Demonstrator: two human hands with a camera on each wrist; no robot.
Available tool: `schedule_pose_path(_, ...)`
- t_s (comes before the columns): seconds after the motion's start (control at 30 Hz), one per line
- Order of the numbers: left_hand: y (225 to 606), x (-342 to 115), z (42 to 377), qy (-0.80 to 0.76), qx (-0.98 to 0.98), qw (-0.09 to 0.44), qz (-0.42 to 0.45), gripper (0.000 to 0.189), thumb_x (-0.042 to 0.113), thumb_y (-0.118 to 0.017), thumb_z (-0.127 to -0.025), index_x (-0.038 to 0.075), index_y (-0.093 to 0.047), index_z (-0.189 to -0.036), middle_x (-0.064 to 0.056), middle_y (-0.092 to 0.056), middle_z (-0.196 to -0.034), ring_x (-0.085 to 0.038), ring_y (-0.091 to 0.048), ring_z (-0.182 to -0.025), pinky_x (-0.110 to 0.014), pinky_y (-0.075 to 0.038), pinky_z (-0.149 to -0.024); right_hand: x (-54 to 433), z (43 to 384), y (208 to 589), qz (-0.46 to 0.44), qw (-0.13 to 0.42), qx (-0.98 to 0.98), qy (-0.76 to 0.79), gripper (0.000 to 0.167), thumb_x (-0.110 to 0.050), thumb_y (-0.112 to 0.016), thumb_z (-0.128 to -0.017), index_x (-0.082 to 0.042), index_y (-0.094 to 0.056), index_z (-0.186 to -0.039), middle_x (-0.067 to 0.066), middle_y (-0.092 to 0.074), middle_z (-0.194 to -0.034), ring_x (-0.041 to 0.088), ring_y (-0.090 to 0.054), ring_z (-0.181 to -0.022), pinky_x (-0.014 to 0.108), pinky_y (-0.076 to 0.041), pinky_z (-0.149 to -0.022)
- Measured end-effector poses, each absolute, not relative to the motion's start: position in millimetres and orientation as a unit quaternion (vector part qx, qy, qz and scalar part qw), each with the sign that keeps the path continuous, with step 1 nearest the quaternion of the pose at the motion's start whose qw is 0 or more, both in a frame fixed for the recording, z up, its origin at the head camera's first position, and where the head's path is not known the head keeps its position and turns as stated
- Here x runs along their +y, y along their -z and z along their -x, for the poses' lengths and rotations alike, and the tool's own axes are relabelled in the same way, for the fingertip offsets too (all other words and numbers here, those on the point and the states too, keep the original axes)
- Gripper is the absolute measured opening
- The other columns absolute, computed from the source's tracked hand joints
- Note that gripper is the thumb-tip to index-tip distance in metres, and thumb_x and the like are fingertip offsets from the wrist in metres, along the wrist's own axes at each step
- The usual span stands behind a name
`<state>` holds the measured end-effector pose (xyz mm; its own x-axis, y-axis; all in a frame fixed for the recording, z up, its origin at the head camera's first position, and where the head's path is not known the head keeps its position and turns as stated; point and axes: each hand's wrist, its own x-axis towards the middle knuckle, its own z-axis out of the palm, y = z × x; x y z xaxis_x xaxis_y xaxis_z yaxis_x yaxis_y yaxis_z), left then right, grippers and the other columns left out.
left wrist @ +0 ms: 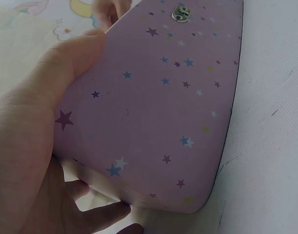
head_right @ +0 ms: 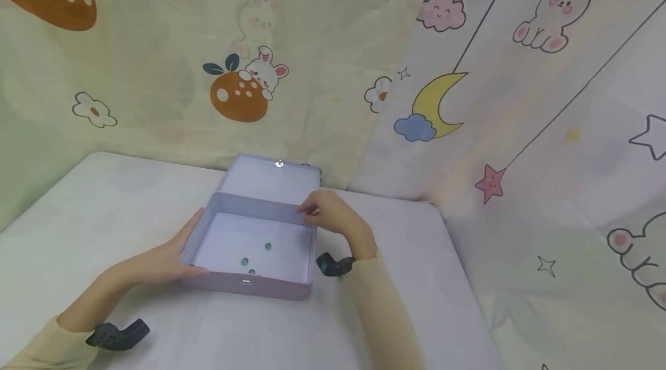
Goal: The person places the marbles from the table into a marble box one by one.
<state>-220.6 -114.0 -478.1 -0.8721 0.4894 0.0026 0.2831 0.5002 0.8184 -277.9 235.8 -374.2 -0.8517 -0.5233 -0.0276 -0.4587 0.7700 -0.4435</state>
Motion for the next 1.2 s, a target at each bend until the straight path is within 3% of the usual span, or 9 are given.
schedule_pose_path(0.17, 478, -115, 223, -0.442, 0.86, 0.112, -0.226, 0.127, 0.045, -0.077, -0.074, 0.022, 0.022, -0.149, -0.02, 0.013, -0.158, -0.047, 0.001, -0.143, -0.071, -0.01, -0.106, 278, 251, 381, 0.169, 0.004, 0.945, 0.281, 0.022, -0.009, -0.071, -0.084, -0.011, -0.072, -0.106, 0.003, -0.068, -0.101, 0.017, -0.064, -0.095, 0.036, -0.054, -0.086)
schedule_pose_path(0.27, 479, -117, 224, -0.449, 0.858, 0.105, -0.227, 0.127, 0.042, -0.078, -0.074, 0.02, 0.021, -0.15, -0.019, 0.012, -0.158, -0.046, -0.001, -0.143, -0.071, -0.012, -0.105, 295, 239, 390, 0.116, -0.002, 0.949, 0.292, 0.023, -0.011, -0.071, -0.085, -0.016, -0.072, -0.107, 0.003, -0.068, -0.105, 0.017, -0.064, -0.097, 0.037, -0.054, -0.087)
schedule_pose_path(0.63, 481, -118, 222, -0.466, 0.849, 0.105, -0.225, 0.125, 0.034, -0.078, -0.075, 0.021, 0.021, -0.15, -0.018, 0.011, -0.158, -0.045, -0.004, -0.142, -0.071, -0.013, -0.104, 319, 231, 411, 0.043, 0.064, 0.959, 0.272, 0.019, -0.015, -0.073, -0.083, -0.013, -0.073, -0.102, 0.002, -0.069, -0.103, 0.016, -0.062, -0.094, 0.039, -0.052, -0.086)
schedule_pose_path(0.9, 488, -115, 221, -0.469, 0.847, 0.11, -0.224, 0.126, 0.034, -0.079, -0.075, 0.024, 0.022, -0.149, -0.018, 0.012, -0.158, -0.044, -0.002, -0.142, -0.071, -0.012, -0.104, 331, 236, 427, 0.069, 0.107, 0.957, 0.263, 0.013, -0.012, -0.075, -0.08, -0.013, -0.074, -0.093, -0.006, -0.068, -0.086, 0.011, -0.06, -0.08, 0.032, -0.05, -0.079)
schedule_pose_path(1.2, 487, -111, 225, -0.461, 0.849, 0.11, -0.233, 0.124, 0.036, -0.077, -0.075, 0.03, 0.023, -0.148, -0.016, 0.012, -0.159, -0.043, -0.003, -0.142, -0.071, -0.012, -0.104, 326, 241, 441, 0.103, 0.132, 0.947, 0.273, 0.013, -0.005, -0.074, -0.079, -0.011, -0.072, -0.091, -0.003, -0.068, -0.082, 0.011, -0.059, -0.075, 0.029, -0.051, -0.074)
